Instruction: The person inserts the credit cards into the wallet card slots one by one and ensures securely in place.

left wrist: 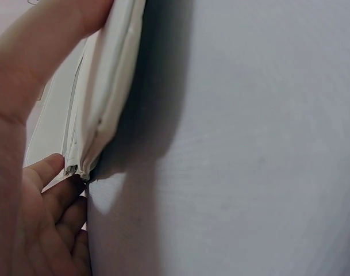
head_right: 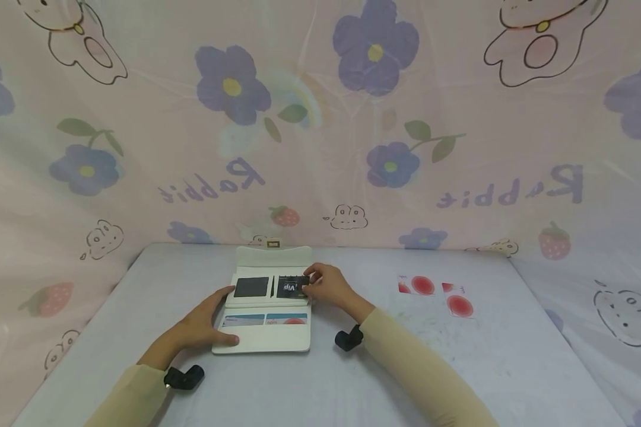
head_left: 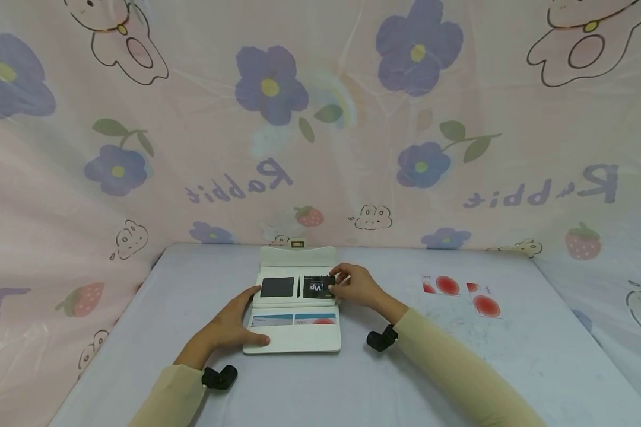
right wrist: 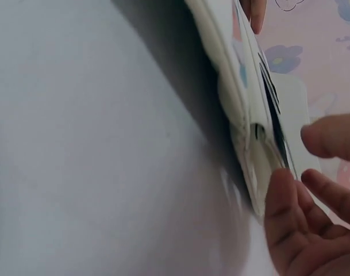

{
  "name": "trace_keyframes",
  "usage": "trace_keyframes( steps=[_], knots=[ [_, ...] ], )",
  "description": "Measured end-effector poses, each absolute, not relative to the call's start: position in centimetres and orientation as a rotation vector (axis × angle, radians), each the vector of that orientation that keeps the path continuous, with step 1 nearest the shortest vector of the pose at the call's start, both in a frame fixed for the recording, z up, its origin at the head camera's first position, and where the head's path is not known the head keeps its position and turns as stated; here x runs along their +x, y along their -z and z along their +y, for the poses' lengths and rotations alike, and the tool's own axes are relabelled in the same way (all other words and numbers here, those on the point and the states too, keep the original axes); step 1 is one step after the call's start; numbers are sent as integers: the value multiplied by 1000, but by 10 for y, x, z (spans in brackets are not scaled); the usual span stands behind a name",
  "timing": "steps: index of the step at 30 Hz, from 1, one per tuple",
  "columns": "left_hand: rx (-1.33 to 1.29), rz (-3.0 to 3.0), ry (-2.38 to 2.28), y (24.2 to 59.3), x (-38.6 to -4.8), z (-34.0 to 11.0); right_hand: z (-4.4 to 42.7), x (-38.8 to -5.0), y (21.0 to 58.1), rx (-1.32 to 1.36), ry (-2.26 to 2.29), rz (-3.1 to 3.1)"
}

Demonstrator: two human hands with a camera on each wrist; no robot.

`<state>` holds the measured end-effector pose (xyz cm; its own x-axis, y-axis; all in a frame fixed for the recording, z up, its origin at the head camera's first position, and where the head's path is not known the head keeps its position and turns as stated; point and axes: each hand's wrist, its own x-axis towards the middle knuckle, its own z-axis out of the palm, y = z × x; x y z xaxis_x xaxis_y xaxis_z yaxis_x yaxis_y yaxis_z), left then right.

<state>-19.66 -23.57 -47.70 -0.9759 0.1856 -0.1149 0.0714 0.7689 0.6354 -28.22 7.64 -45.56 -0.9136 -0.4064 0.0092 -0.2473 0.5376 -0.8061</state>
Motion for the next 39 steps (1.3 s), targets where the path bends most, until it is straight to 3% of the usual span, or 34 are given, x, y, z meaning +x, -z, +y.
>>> trace_keyframes(
  steps=[39],
  knots=[
    [215, 2784, -989, 477, -197, -236, 86, -280, 461, -597, 1195, 2654]
  ],
)
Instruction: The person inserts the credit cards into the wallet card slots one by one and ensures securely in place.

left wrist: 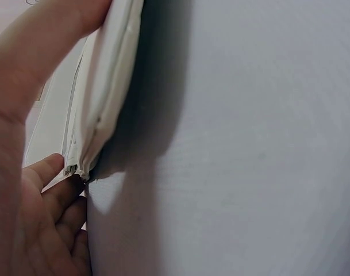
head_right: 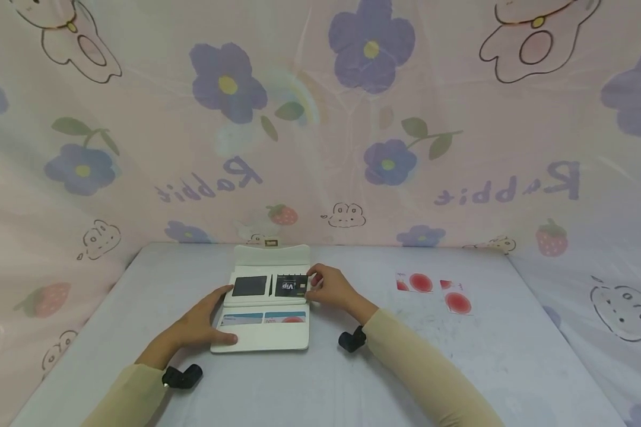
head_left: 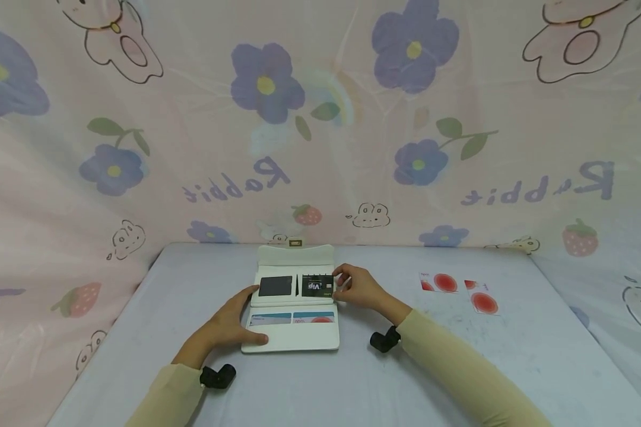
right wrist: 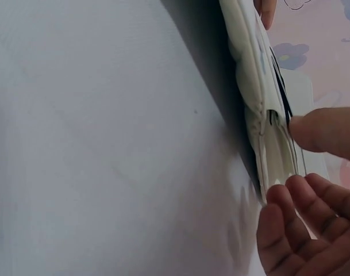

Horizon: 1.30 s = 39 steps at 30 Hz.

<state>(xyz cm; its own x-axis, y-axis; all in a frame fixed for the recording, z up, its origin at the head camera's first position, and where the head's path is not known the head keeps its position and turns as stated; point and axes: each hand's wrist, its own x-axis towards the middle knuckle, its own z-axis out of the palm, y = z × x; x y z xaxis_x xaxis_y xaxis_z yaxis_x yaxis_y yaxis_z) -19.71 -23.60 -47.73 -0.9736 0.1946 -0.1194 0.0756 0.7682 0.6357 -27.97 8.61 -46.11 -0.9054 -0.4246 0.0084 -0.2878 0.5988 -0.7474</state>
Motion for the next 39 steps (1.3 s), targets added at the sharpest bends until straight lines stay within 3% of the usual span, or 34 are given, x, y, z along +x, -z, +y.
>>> trace_keyframes(
  steps=[39],
  knots=[
    [260, 2791, -990, 475, -195, -236, 71, -279, 454, -653, 1124, 2683]
  ],
)
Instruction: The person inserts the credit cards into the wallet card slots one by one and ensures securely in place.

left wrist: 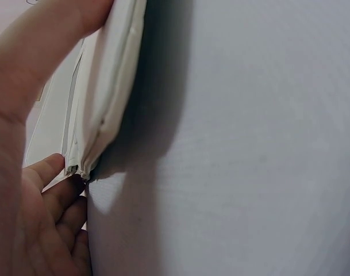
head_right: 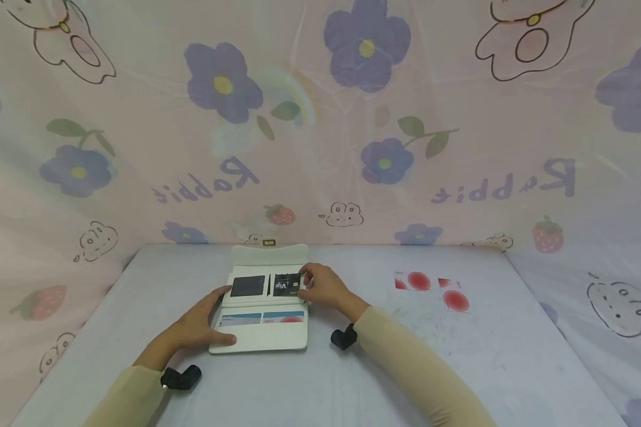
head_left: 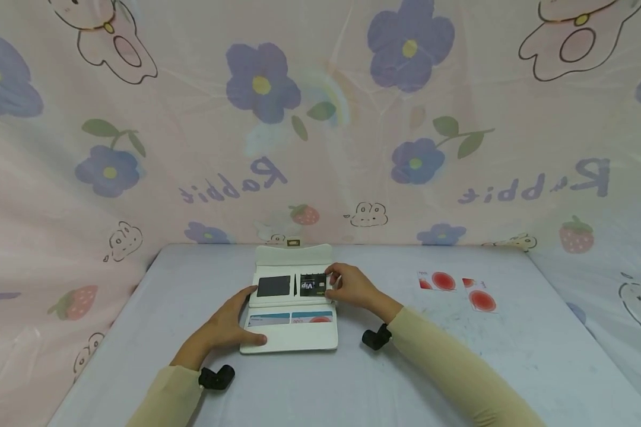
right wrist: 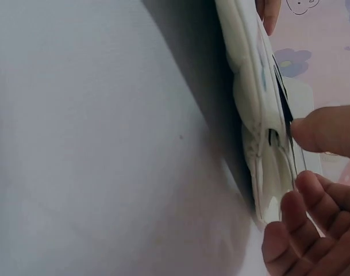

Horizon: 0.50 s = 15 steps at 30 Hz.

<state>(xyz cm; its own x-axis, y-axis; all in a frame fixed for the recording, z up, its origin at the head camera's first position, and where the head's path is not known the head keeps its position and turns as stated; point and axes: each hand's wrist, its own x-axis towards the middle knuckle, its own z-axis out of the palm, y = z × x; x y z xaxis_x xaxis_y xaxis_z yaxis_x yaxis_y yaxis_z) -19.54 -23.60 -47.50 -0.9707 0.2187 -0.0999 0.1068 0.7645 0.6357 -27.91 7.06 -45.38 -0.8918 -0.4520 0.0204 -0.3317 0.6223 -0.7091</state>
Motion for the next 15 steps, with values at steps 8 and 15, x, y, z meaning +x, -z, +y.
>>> trace_keyframes(
  steps=[8, 15],
  knots=[
    [241, 2788, -988, 474, -195, -235, 66, -281, 456, -703, 1120, 2695],
    [247, 2787, -999, 472, -194, -235, 62, -283, 457, -745, 1107, 2707]
  ],
)
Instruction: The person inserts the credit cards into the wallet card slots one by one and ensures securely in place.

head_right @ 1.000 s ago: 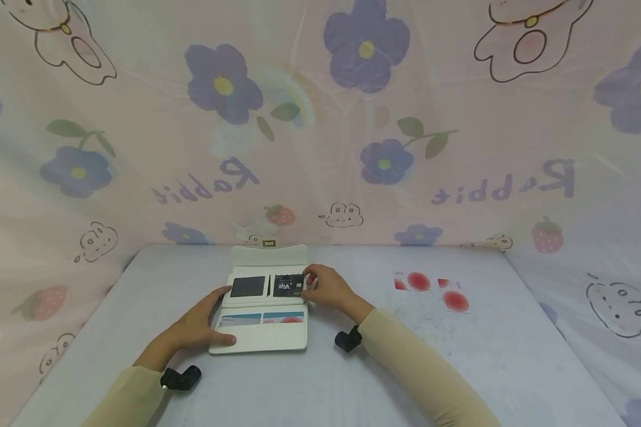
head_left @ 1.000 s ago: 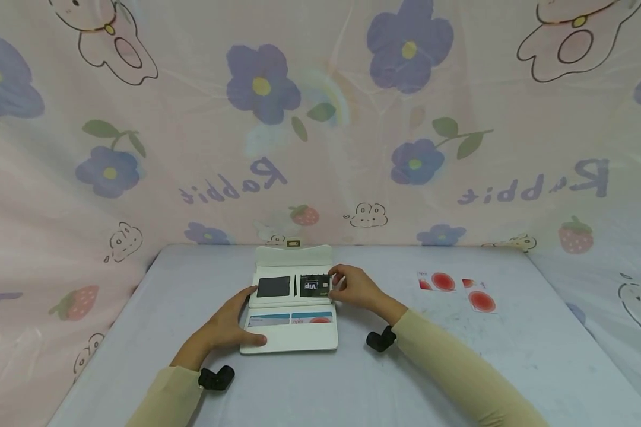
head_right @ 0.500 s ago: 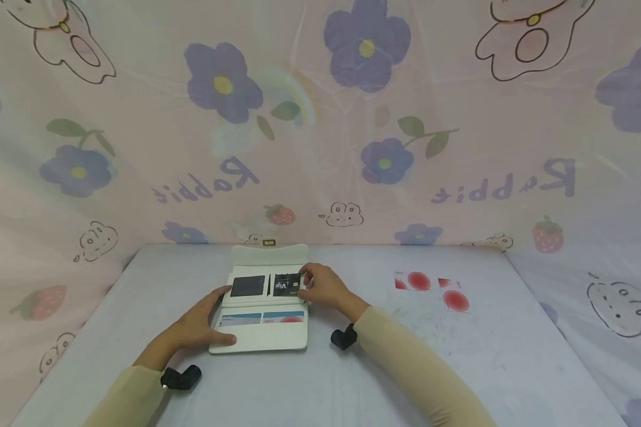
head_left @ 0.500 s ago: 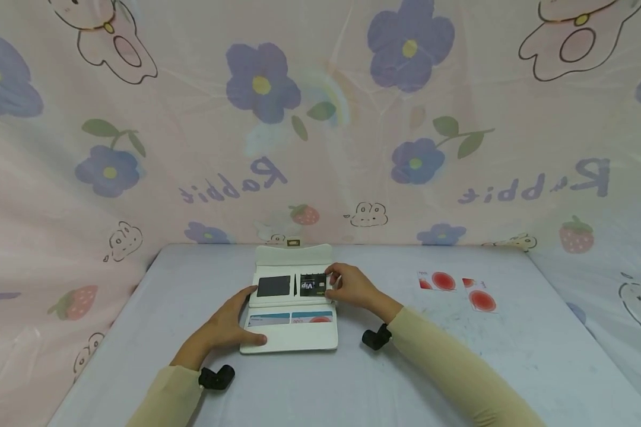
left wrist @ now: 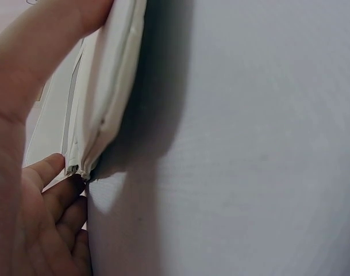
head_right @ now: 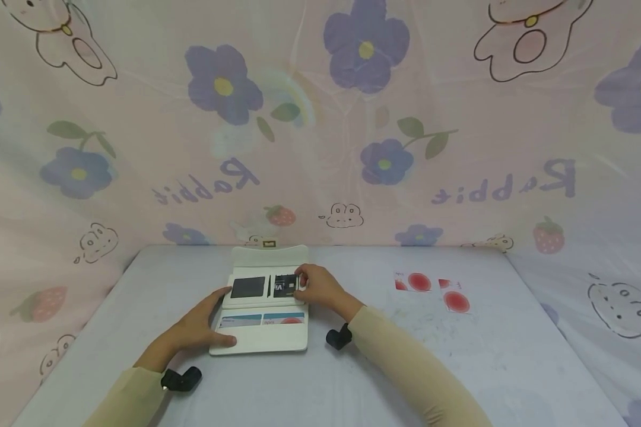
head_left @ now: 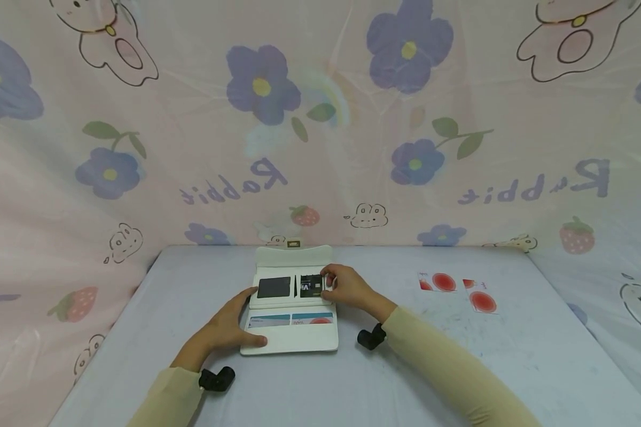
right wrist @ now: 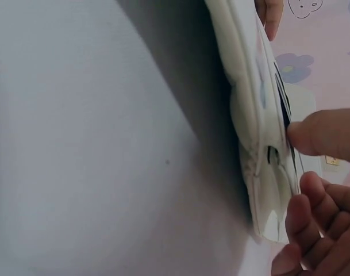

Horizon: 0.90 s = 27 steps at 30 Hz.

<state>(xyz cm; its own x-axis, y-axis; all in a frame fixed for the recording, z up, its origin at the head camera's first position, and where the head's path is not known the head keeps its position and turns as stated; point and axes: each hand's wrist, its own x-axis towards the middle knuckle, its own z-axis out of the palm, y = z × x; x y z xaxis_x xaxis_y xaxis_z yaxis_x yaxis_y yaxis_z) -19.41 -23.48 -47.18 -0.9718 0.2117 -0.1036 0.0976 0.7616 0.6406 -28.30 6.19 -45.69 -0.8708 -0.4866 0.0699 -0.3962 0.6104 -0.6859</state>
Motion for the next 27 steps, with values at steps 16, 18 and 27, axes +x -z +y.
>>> trace_keyframes(
  steps=[16, 18, 27],
  knots=[
    [227, 2793, -986, 473, -195, -236, 50, -287, 456, -770, 988, 2762],
    [231, 2792, -986, 473, -195, -236, 48, -287, 456, -768, 960, 2781],
    [229, 2791, -989, 473, -195, -235, 43, -288, 457, -810, 860, 2856]
  ],
)
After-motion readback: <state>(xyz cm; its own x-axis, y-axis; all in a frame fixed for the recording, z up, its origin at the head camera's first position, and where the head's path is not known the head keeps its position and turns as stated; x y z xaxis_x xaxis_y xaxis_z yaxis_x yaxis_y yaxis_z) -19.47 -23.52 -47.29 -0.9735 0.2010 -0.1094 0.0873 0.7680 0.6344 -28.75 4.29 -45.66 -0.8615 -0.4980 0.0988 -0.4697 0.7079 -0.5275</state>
